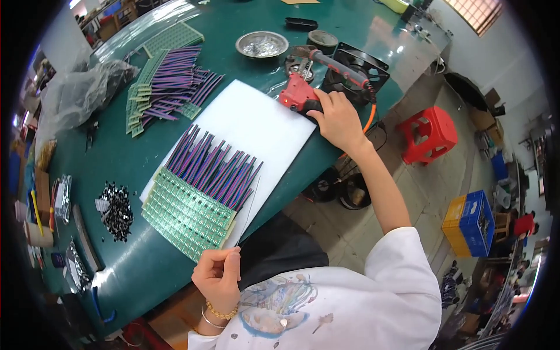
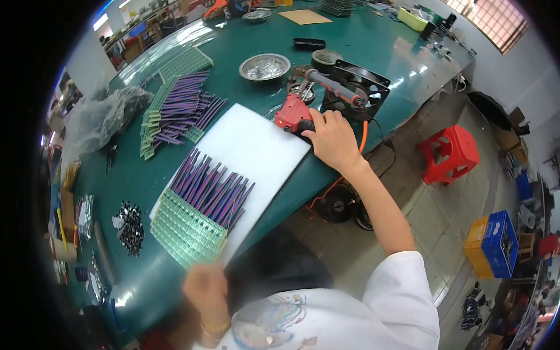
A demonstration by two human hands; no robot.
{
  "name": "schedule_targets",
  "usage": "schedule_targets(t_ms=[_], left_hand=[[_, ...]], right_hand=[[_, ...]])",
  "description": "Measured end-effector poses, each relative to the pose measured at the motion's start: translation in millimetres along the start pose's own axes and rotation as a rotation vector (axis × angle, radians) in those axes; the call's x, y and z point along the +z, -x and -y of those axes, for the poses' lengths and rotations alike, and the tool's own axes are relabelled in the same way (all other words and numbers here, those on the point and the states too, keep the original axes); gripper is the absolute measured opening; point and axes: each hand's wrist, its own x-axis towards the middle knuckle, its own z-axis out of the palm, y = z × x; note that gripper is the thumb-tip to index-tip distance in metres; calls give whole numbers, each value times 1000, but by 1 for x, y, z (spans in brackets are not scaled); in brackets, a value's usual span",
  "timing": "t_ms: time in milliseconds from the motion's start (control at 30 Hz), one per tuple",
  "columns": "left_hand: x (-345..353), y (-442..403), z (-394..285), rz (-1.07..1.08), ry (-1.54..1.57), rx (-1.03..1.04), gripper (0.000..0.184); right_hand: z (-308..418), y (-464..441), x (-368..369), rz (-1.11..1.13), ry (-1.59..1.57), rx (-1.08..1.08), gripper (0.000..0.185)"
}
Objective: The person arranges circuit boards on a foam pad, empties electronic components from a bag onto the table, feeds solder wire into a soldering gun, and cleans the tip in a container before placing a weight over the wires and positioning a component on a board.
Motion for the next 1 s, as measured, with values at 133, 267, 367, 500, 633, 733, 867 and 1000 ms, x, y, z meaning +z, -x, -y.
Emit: schedule_targets(t_ms=[133,267,367,500,633,733,867,1000], left_hand=[[3,1,2,35,-16,-5,5],[6,4,3,69,-50,4,6],[9,8,2,76,-45,-10,6],[8,13,4,59,-45,-2,8],[4,16,10,37,-8,31,10],[6,17,8,17,32,59,11],[3,20,12,45,85,78,12],[2,23,14,51,117,72,11]], right_hand=[[14,11,-26,-45,-12,-4,45],[26,23,-54,-41,-313,-54,42],[26,30,-66,-16,-825,-97,41],[22,33,-90,-83,-1175,-2,34],[14,27,-112,-354,-1626,97,39],[34,24,-155,-573,-1937,207,45],[22,38,-195,-724,-1703,109,43],[-4,62,-234,-610,-1801,48,35]])
